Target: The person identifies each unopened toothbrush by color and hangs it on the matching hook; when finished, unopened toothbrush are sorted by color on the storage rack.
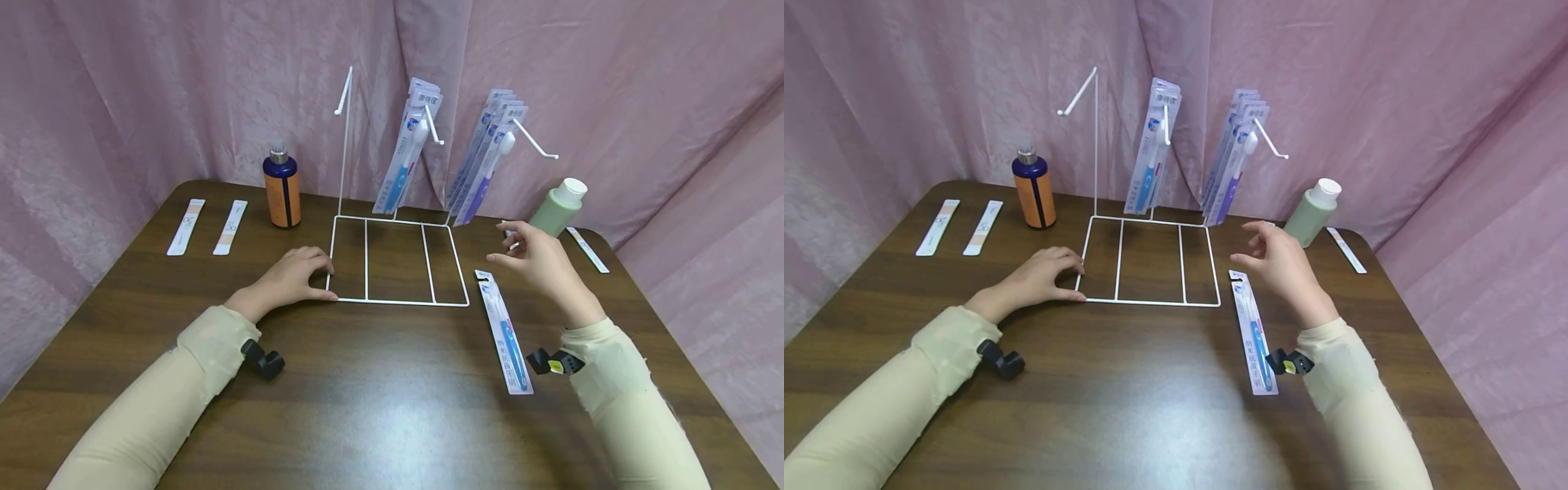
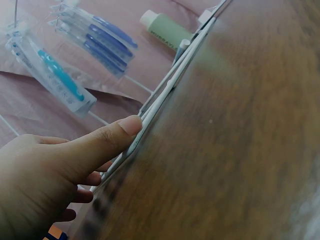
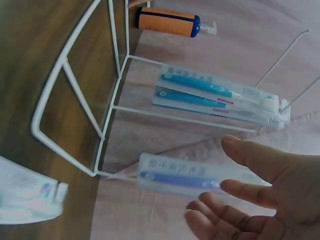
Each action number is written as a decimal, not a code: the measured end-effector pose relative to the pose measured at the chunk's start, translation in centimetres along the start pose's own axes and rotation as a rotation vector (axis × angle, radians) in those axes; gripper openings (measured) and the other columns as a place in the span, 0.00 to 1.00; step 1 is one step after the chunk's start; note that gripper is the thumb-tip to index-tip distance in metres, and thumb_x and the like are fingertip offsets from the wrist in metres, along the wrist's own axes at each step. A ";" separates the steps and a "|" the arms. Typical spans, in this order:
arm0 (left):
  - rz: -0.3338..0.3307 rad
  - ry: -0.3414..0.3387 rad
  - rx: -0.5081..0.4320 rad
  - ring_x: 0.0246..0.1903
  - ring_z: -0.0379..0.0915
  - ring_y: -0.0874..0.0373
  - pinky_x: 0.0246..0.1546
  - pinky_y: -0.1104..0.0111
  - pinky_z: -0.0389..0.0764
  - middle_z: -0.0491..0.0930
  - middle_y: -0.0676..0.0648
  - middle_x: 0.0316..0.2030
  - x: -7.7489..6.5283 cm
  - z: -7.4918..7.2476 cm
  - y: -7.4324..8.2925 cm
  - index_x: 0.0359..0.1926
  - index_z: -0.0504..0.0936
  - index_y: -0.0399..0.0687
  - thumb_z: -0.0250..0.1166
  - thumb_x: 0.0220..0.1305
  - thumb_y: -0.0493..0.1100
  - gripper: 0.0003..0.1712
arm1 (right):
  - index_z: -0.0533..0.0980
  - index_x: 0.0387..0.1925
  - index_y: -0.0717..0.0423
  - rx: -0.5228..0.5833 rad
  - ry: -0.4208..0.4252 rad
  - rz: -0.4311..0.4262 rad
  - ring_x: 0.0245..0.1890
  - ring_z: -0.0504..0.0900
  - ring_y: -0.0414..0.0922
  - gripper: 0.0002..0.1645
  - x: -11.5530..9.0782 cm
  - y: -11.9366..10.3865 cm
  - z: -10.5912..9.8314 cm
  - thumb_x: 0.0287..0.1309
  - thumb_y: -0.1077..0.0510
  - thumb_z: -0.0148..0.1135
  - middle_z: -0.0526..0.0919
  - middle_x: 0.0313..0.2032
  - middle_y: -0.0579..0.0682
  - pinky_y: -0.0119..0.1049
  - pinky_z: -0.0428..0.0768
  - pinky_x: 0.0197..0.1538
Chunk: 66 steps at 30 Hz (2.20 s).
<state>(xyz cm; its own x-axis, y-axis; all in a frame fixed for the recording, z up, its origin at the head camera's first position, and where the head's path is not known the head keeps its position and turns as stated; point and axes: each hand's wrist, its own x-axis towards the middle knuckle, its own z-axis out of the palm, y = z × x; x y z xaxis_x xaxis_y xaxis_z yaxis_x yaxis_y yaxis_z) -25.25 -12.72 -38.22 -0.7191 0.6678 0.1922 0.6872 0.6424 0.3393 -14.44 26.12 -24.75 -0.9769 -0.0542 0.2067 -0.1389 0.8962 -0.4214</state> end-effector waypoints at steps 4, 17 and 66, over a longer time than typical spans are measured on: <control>0.008 0.005 0.000 0.52 0.72 0.47 0.60 0.50 0.67 0.78 0.44 0.48 0.0 0.0 0.2 0.43 0.81 0.48 0.73 0.47 0.63 0.30 | 0.72 0.58 0.60 -0.018 -0.045 0.030 0.43 0.83 0.57 0.31 -1.9 1.5 0.3 0.55 0.52 0.68 0.81 0.42 0.62 0.51 0.78 0.48; -0.010 -0.011 0.013 0.55 0.70 0.47 0.63 0.50 0.65 0.78 0.45 0.49 0.1 -0.1 0.1 0.45 0.80 0.48 0.72 0.47 0.63 0.31 | 0.72 0.57 0.63 -0.062 -0.167 0.124 0.35 0.78 0.47 0.33 -5.3 5.1 3.3 0.53 0.51 0.70 0.81 0.37 0.58 0.37 0.73 0.36; -0.002 0.006 0.013 0.52 0.72 0.48 0.60 0.51 0.67 0.79 0.44 0.48 0.1 0.0 0.2 0.45 0.81 0.47 0.72 0.48 0.63 0.30 | 0.66 0.65 0.58 0.017 0.276 0.167 0.25 0.67 0.17 0.37 -5.6 2.5 -4.1 0.56 0.54 0.68 0.80 0.36 0.53 0.19 0.67 0.27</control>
<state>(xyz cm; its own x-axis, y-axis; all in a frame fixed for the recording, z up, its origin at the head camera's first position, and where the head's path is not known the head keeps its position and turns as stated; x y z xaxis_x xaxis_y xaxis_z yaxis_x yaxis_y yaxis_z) -25.14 -12.55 -38.10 -0.7213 0.6641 0.1965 0.6866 0.6487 0.3281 -8.60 30.50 -23.31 -0.9058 0.2169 0.3640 0.0149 0.8749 -0.4841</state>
